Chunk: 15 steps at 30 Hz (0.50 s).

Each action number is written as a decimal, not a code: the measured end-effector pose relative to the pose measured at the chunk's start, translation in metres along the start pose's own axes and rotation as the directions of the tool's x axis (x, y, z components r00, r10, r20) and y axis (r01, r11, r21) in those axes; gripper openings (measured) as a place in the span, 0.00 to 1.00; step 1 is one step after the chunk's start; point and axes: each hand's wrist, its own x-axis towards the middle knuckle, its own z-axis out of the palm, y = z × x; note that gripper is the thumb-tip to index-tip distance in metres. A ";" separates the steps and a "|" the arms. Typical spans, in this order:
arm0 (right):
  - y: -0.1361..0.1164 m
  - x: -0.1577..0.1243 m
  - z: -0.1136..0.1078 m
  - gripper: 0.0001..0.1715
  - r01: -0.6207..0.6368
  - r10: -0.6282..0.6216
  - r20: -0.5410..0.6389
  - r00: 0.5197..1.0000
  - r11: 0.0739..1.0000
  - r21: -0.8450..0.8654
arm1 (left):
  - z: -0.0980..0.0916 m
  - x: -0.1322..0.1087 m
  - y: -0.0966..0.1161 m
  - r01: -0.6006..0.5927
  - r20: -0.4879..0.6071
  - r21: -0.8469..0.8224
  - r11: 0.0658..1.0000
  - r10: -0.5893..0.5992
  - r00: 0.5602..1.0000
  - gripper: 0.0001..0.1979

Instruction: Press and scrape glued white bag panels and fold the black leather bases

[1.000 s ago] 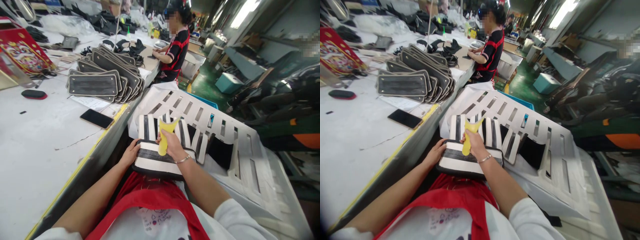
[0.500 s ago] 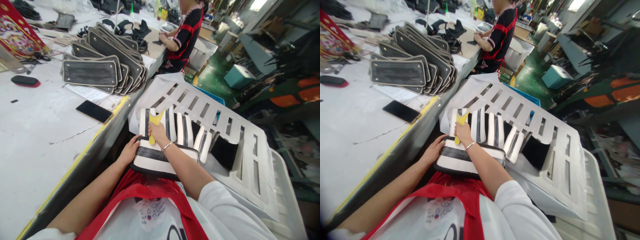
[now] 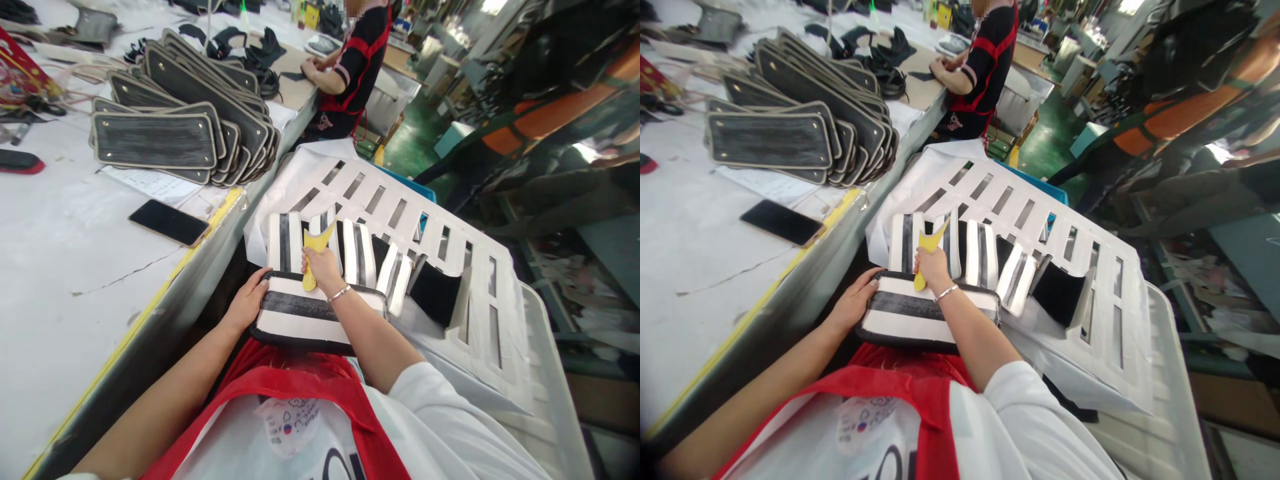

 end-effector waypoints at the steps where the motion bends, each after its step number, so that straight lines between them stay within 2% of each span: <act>1: -0.001 -0.001 -0.002 0.05 0.000 0.000 -0.004 1.000 1.000 -0.004 | 0.000 0.000 0.001 0.000 -0.001 0.003 1.000 0.000 1.000 0.24; 10: -0.008 -0.010 -0.030 0.07 -0.034 0.032 -0.039 0.999 0.998 -0.046 | 0.001 -0.001 -0.003 0.008 -0.014 -0.033 0.999 -0.008 1.000 0.23; 13: -0.023 -0.014 -0.046 0.07 -0.053 0.052 -0.025 0.998 0.998 -0.029 | 0.000 0.000 -0.006 0.035 -0.004 -0.088 0.996 -0.035 0.999 0.24; 15: -0.038 -0.023 -0.055 0.05 -0.030 0.030 -0.019 0.999 0.999 0.013 | -0.003 0.000 -0.007 0.071 0.042 -0.136 0.988 -0.065 0.997 0.25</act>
